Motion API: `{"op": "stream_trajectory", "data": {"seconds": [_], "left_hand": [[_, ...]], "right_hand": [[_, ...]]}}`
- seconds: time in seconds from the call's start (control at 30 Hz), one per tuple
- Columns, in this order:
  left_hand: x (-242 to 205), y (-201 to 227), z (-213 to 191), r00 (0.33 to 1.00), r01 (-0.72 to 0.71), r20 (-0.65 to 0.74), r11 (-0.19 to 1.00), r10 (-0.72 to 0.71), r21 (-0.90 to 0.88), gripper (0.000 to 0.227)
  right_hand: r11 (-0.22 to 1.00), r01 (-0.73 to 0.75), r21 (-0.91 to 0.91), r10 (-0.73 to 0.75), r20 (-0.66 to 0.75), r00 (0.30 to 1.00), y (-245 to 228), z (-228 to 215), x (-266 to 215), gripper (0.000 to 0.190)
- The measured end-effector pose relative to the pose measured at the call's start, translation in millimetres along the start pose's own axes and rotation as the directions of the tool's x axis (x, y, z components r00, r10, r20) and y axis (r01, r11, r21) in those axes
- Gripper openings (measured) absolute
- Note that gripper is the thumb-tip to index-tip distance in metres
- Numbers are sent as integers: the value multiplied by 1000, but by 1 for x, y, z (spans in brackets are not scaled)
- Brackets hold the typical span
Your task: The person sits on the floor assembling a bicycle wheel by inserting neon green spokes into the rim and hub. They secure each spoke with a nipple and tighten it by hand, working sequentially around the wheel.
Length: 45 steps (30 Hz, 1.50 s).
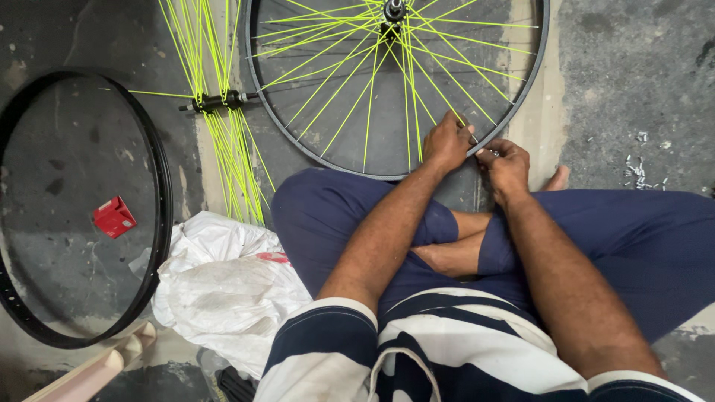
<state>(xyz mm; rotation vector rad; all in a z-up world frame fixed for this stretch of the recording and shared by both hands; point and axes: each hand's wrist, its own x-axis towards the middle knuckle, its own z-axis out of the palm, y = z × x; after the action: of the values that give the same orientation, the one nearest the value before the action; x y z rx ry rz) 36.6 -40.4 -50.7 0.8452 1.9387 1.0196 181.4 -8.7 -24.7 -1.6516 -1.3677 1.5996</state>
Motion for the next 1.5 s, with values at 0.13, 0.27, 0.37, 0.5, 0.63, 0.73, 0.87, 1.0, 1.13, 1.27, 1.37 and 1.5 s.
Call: {"op": "stream_trajectory", "data": {"seconds": [0.13, 0.27, 0.37, 0.5, 0.63, 0.73, 0.87, 1.0, 1.13, 1.27, 1.37, 1.5], "left_hand": [[-1, 5, -4, 999, 40, 10, 999, -40, -5, 26], [-3, 13, -11, 998, 48, 30, 970, -57, 239, 31], [7, 14, -8, 978, -206, 113, 853, 173, 480, 20], [34, 23, -10, 689, -683, 396, 361, 607, 635, 12], [34, 49, -34, 694, -635, 681, 644, 233, 427, 35], [30, 55, -41, 719, -593, 647, 710, 255, 379, 41], [35, 56, -39, 711, -596, 667, 696, 224, 401, 43], [34, 55, -38, 722, -593, 650, 696, 237, 405, 47], [32, 55, -37, 727, -599, 644, 680, 239, 423, 40], [32, 57, -43, 727, -574, 622, 753, 290, 321, 50], [32, 59, -40, 737, -573, 639, 707, 222, 415, 37], [32, 59, -41, 734, -576, 627, 729, 261, 369, 46]], "right_hand": [[998, -27, -55, 25, -41, 999, 0, 0, -1, 12], [998, -43, 34, 42, 45, 998, 11, -3, 8, 10], [994, -75, 76, 70, 75, 995, 20, -8, 15, 11], [992, -100, 78, 93, 86, 992, 24, -7, 16, 13], [984, -52, -169, 54, 11, 998, 1, -4, 3, 17], [932, 46, -360, -51, -4, 999, -11, -2, -7, 20], [908, 89, -409, -101, -9, 995, -15, -1, -10, 23], [920, 84, -382, -93, -5, 996, -14, -1, -10, 22], [917, 84, -389, -98, -16, 995, -16, -2, -12, 25], [886, 125, -448, -148, -17, 989, -21, -3, -14, 25], [863, 166, -477, -195, -10, 981, -20, -5, -14, 23], [879, 151, -451, -173, -7, 985, -21, -4, -14, 24]]}}
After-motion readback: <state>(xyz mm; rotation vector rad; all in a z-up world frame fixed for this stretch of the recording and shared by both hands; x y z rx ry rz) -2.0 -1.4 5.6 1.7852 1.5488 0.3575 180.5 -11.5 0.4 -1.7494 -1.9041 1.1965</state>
